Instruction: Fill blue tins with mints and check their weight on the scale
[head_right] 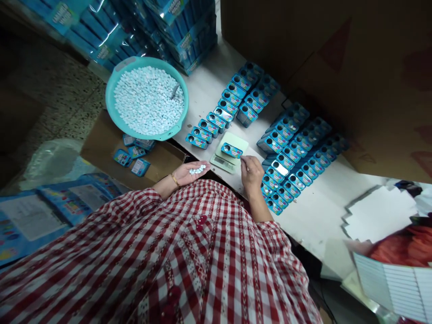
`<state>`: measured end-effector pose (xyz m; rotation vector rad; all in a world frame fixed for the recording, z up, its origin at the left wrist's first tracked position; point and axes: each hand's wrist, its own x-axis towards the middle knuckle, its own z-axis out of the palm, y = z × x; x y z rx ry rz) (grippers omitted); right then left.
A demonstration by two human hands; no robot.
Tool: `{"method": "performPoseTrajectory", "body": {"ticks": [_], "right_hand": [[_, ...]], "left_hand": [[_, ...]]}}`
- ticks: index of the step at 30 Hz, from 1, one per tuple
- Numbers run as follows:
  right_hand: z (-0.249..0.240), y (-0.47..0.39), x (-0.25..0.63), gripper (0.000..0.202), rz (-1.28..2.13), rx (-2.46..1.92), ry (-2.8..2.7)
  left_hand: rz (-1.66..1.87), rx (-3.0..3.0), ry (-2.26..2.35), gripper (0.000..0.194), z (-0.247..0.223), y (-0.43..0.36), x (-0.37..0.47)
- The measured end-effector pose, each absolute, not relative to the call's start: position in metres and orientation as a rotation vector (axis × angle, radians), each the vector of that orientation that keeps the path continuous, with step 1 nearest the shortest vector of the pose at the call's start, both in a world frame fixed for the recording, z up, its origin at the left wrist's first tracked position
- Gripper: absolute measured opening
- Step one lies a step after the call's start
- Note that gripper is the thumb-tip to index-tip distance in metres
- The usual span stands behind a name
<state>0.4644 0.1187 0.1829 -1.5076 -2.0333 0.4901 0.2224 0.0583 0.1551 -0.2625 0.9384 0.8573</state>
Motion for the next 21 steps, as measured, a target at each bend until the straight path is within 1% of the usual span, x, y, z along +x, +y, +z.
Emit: {"method": "performPoseTrajectory", "body": {"ticks": [5, 10, 12, 17, 21], "right_hand": [[0.178, 0.115, 0.485, 0.023, 0.405, -1.612, -1.777], [0.170, 0.122, 0.488, 0.025, 0.463, -1.639, -1.748], [0.167, 0.125, 0.483, 0.029, 0.528, -1.612, -1.806], [0.164, 0.134, 0.461, 0.050, 0.624, -1.474, -2.187], [0.168, 0.143, 0.447, 0.054, 0.587, -1.482, -2.351]], "left_hand": [[0.912, -0.261, 0.980, 0.025, 0.155, 0.061, 0.218], [0.942, -0.256, 1.007, 0.031, 0.160, 0.069, 0.218], [0.943, -0.261, 1.021, 0.034, 0.161, 0.070, 0.218], [0.949, -0.277, 1.047, 0.032, 0.159, 0.069, 0.217], [0.948, -0.279, 1.063, 0.027, 0.156, 0.070, 0.216]]}}
